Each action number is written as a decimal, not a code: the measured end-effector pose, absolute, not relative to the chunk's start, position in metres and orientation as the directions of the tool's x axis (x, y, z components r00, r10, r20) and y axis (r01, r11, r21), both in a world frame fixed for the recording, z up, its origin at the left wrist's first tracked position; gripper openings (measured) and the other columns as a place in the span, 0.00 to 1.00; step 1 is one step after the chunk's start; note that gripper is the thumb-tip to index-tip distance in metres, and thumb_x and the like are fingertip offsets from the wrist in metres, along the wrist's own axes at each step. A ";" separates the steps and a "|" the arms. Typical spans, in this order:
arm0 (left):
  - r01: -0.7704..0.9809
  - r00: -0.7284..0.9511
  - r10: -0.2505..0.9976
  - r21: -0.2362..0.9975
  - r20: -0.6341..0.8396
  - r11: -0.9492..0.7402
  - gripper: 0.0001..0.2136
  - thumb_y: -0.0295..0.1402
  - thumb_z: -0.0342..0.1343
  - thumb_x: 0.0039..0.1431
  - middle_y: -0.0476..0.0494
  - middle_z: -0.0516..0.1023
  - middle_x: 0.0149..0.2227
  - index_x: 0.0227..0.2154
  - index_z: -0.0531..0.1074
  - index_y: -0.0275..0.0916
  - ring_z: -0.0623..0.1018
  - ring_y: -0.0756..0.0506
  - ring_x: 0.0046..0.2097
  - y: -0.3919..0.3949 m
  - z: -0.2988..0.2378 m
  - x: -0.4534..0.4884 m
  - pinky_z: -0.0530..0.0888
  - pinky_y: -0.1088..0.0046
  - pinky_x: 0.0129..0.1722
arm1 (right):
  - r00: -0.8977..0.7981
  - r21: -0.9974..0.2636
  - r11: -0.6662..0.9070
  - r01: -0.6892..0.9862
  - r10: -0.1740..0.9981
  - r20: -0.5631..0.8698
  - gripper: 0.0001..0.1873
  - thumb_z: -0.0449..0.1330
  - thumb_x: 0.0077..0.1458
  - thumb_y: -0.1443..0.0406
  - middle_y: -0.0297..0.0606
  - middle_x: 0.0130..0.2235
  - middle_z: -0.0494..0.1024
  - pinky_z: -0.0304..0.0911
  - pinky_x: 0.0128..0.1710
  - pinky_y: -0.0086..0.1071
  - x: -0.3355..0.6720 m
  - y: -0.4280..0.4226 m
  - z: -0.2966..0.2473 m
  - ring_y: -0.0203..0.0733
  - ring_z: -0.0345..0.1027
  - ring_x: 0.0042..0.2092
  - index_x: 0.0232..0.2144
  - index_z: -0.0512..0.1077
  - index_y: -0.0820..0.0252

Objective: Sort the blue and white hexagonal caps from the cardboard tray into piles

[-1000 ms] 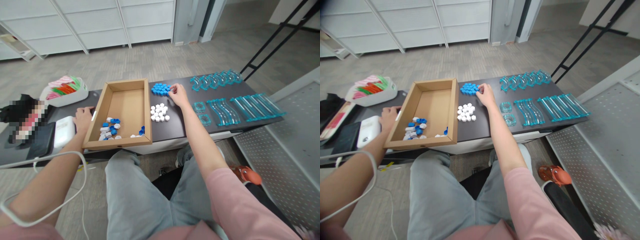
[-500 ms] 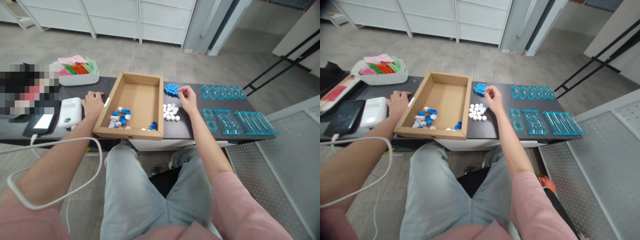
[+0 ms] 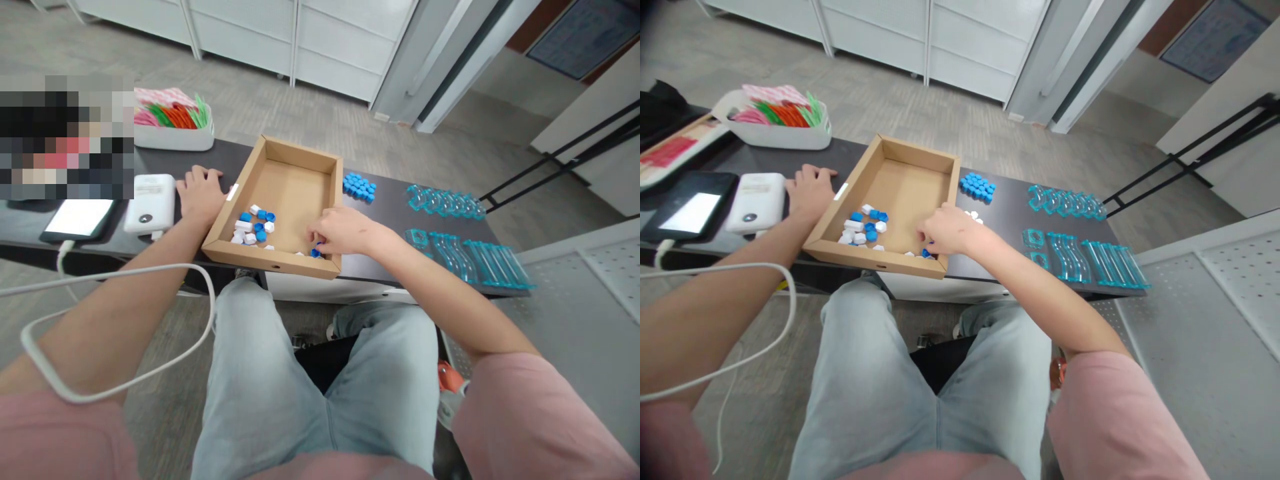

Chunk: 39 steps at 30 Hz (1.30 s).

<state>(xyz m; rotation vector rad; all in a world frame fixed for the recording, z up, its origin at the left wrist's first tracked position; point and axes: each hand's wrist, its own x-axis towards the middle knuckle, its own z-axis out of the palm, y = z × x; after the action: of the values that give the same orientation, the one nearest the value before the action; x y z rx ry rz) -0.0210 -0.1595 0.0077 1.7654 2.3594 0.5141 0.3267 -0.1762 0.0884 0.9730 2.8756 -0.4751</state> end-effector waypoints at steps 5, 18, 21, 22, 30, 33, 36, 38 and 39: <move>0.897 -0.293 0.953 0.368 0.074 0.247 0.30 0.43 0.49 0.84 0.15 0.67 0.77 0.77 0.71 0.28 0.66 0.25 0.75 -0.161 0.011 -0.020 0.58 0.43 0.75 | -0.785 -0.288 0.733 0.617 0.601 -0.152 0.20 0.77 0.41 0.78 0.32 0.22 0.77 0.61 0.47 0.44 0.305 -0.170 0.078 0.52 0.80 0.37 0.19 0.76 0.49; 0.920 -0.318 0.935 0.289 0.160 0.264 0.34 0.49 0.59 0.72 0.22 0.72 0.74 0.76 0.74 0.39 0.70 0.19 0.74 -0.154 -0.005 -0.020 0.66 0.41 0.73 | -0.777 -0.691 0.600 0.403 0.623 0.088 0.05 0.66 0.65 0.67 0.37 0.45 0.88 0.70 0.44 0.34 0.295 -0.136 0.064 0.40 0.79 0.40 0.42 0.82 0.56; 0.923 -0.307 0.940 0.287 0.151 0.255 0.35 0.50 0.58 0.73 0.20 0.71 0.75 0.76 0.73 0.39 0.69 0.18 0.74 -0.155 -0.004 -0.021 0.66 0.39 0.73 | -0.747 -0.824 0.487 0.289 0.654 0.124 0.05 0.68 0.63 0.65 0.36 0.43 0.88 0.73 0.42 0.33 0.301 -0.129 0.057 0.40 0.80 0.40 0.42 0.78 0.54; 0.924 -0.305 0.941 0.287 0.147 0.254 0.35 0.50 0.58 0.73 0.20 0.71 0.75 0.77 0.73 0.39 0.69 0.18 0.74 -0.155 -0.004 -0.021 0.66 0.39 0.73 | -0.733 -0.867 0.435 0.242 0.668 0.130 0.07 0.69 0.63 0.63 0.36 0.43 0.88 0.74 0.41 0.33 0.303 -0.126 0.055 0.40 0.81 0.40 0.42 0.76 0.53; 0.921 -0.306 0.944 0.289 0.125 0.260 0.36 0.51 0.59 0.71 0.19 0.71 0.74 0.77 0.72 0.40 0.69 0.17 0.74 -0.156 0.002 -0.019 0.65 0.38 0.73 | -0.509 -0.952 0.306 0.036 0.825 0.246 0.16 0.75 0.61 0.60 0.26 0.37 0.80 0.74 0.36 0.30 0.346 -0.101 0.059 0.34 0.75 0.32 0.42 0.71 0.48; 0.918 -0.318 0.941 0.285 0.119 0.274 0.35 0.50 0.58 0.72 0.19 0.70 0.74 0.77 0.73 0.39 0.69 0.17 0.74 -0.157 0.003 -0.017 0.65 0.40 0.73 | -0.355 -0.939 0.342 0.021 0.881 0.313 0.10 0.72 0.61 0.64 0.26 0.35 0.77 0.70 0.33 0.28 0.383 -0.085 0.058 0.33 0.72 0.31 0.42 0.74 0.49; 0.915 -0.329 0.938 0.280 0.106 0.289 0.32 0.46 0.51 0.78 0.18 0.68 0.76 0.77 0.73 0.35 0.69 0.19 0.74 -0.160 0.008 -0.014 0.64 0.41 0.74 | -0.147 -0.938 0.344 0.055 0.931 0.333 0.09 0.69 0.59 0.68 0.27 0.34 0.75 0.68 0.32 0.27 0.427 -0.066 0.053 0.33 0.72 0.32 0.39 0.75 0.50; 0.917 -0.321 0.943 0.277 0.084 0.287 0.31 0.41 0.45 0.80 0.15 0.67 0.76 0.77 0.72 0.32 0.68 0.20 0.75 -0.162 0.013 -0.011 0.63 0.40 0.74 | 0.007 -0.949 0.305 0.083 0.952 0.306 0.09 0.68 0.57 0.68 0.28 0.35 0.77 0.69 0.33 0.27 0.454 -0.057 0.047 0.34 0.75 0.35 0.40 0.76 0.50; 0.918 -0.314 0.947 0.275 0.072 0.284 0.31 0.39 0.43 0.80 0.14 0.66 0.77 0.77 0.71 0.30 0.68 0.20 0.75 -0.164 0.016 -0.010 0.63 0.40 0.74 | 0.076 -0.956 0.281 0.087 0.955 0.287 0.10 0.68 0.57 0.68 0.28 0.36 0.77 0.70 0.33 0.26 0.466 -0.054 0.043 0.35 0.77 0.36 0.41 0.77 0.49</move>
<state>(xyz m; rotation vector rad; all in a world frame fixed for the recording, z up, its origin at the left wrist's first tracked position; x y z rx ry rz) -0.0101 -0.1635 0.0157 1.7732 2.4311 0.4071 0.4659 -0.0544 0.0434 2.4501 2.9776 -2.0174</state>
